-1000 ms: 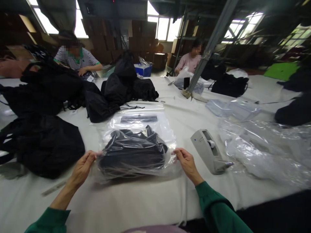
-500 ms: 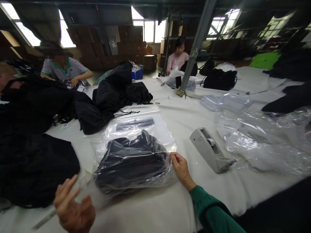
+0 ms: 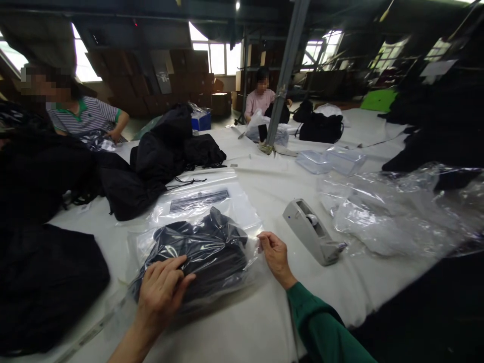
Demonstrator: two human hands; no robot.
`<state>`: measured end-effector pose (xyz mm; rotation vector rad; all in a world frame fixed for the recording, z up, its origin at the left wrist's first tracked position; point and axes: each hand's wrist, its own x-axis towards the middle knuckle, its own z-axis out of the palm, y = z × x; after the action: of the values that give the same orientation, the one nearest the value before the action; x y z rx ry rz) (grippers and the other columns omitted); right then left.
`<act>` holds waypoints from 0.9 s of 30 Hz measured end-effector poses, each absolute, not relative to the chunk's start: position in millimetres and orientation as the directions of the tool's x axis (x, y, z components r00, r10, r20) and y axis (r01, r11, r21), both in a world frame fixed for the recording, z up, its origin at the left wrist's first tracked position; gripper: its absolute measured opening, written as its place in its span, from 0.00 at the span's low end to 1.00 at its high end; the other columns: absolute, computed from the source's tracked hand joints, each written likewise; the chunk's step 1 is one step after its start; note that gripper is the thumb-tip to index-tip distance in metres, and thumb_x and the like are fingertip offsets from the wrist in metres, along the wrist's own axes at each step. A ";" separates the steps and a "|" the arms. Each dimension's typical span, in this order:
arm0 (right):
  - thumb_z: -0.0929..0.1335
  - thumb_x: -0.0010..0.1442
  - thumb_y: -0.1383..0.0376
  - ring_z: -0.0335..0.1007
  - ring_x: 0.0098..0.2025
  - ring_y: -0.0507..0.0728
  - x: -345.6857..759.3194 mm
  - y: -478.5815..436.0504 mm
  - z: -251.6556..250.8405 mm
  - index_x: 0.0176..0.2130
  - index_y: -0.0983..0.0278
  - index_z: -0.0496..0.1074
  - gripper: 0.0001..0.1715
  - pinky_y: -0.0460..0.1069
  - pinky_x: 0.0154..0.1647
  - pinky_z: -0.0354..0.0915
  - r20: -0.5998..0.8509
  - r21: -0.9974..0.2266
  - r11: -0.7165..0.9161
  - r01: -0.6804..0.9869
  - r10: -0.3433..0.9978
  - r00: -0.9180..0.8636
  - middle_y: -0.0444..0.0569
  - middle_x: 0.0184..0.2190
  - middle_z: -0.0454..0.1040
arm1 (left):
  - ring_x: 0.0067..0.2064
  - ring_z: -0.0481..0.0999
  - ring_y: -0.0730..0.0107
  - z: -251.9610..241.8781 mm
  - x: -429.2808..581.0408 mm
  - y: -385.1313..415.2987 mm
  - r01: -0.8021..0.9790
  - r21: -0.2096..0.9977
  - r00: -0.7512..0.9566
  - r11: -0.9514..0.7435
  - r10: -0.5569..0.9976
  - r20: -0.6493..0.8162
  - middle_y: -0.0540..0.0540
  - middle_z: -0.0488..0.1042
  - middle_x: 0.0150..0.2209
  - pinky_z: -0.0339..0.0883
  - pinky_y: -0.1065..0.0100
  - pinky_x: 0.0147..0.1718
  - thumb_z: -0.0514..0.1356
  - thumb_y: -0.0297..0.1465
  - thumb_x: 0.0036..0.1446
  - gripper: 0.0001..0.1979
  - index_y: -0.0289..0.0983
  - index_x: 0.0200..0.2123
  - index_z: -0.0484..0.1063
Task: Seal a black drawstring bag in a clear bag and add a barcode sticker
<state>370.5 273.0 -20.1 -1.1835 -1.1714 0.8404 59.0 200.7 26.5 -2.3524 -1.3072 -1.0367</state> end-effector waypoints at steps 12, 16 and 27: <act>0.61 0.66 0.48 0.73 0.34 0.59 392.4 263.5 -2.6 0.46 0.63 0.73 0.25 0.54 0.37 0.71 0.381 -0.920 0.294 0.258 0.827 0.414 0.52 0.33 0.76 | 0.41 0.77 0.60 29.3 61.6 200.8 0.793 0.233 0.258 -0.563 0.657 0.708 0.44 0.79 0.41 0.67 0.55 0.42 0.59 0.29 0.62 0.10 0.41 0.29 0.62; 0.67 0.62 0.50 0.68 0.56 0.66 381.3 243.4 30.9 0.56 0.59 0.68 0.27 0.63 0.57 0.62 0.735 -0.468 0.719 0.514 0.639 -0.226 0.57 0.53 0.73 | 0.41 0.77 0.60 30.1 62.9 200.6 0.783 0.229 0.265 -0.578 0.642 0.719 0.44 0.79 0.42 0.66 0.55 0.41 0.60 0.27 0.60 0.10 0.41 0.29 0.62; 0.68 0.63 0.54 0.66 0.60 0.62 338.3 268.0 24.3 0.57 0.59 0.69 0.26 0.59 0.61 0.63 0.531 -0.743 0.610 0.274 0.787 -0.313 0.53 0.57 0.71 | 0.39 0.76 0.61 23.8 52.8 205.2 0.801 0.006 0.383 -0.599 0.520 0.764 0.44 0.79 0.46 0.67 0.59 0.41 0.64 0.33 0.57 0.08 0.40 0.39 0.70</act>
<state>338.3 268.0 24.3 -0.8512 -1.8687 0.6656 52.8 205.2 23.8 -2.2828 -1.1476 -1.0636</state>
